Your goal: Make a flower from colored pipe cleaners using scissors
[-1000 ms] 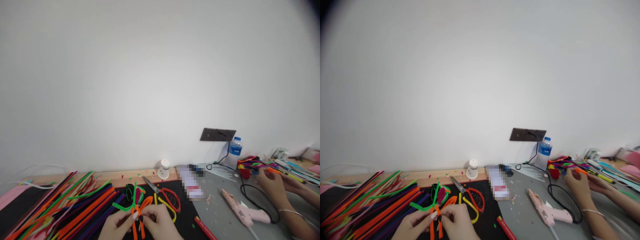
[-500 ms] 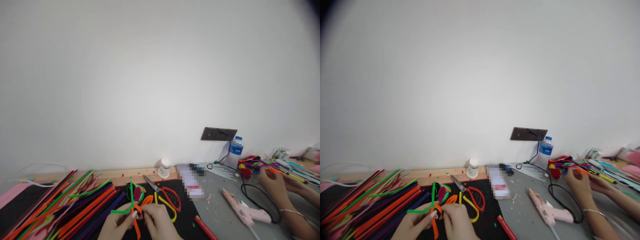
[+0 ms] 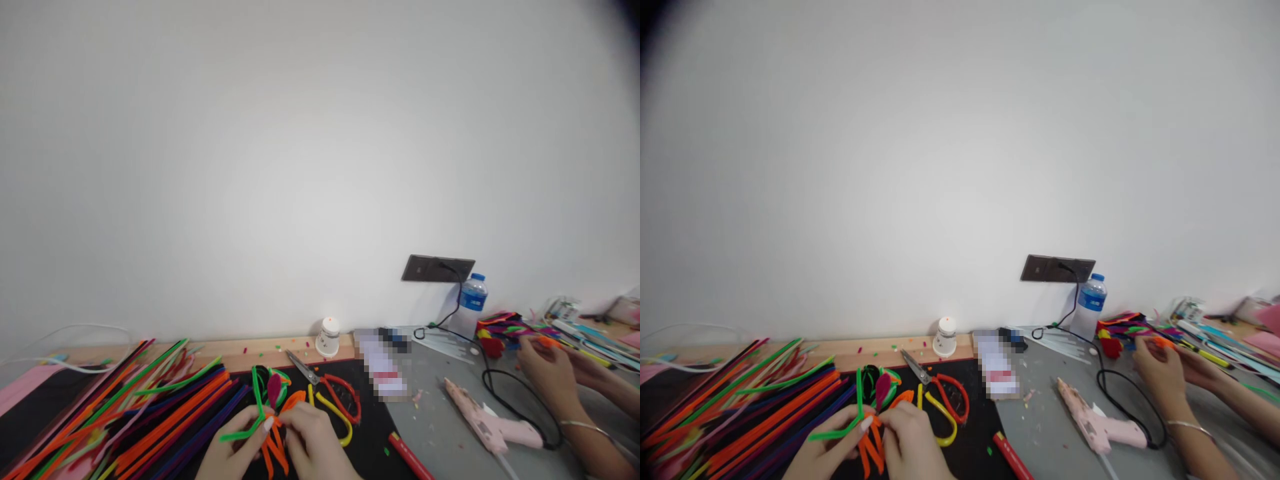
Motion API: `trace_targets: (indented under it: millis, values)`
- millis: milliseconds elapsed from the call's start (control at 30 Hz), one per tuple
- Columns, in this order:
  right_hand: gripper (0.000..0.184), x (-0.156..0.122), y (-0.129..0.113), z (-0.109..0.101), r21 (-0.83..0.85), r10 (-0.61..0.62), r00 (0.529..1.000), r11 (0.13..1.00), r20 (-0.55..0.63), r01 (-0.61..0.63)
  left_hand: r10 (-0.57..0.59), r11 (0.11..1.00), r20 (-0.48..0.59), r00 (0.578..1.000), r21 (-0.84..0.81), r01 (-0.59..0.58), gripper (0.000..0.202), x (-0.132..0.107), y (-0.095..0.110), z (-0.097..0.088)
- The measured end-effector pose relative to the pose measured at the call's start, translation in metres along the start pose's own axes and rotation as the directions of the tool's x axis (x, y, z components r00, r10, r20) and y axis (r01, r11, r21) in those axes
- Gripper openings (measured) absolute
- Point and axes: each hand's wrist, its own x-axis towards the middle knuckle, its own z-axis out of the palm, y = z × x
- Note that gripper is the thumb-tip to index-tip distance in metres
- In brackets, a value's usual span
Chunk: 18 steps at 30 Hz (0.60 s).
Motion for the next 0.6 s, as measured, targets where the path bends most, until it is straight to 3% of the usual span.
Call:
trace_targets:
  millis: [400, 600]
  values:
    - [0.017, 0.002, 0.005, 0.005, 0.136, 0.172, 0.976, 0.979, -0.131, -0.154, 0.011, 0.995, -0.065, 0.998, -0.095, -0.017, 0.033, 0.004, -0.013, 0.001]
    - [0.013, 0.003, 0.013, 0.013, 0.296, 0.281, 0.960, 0.918, -0.020, -0.263, -0.001, 0.999, -0.012, 1.000, -0.050, 0.000, 0.034, 0.003, -0.010, 0.001]
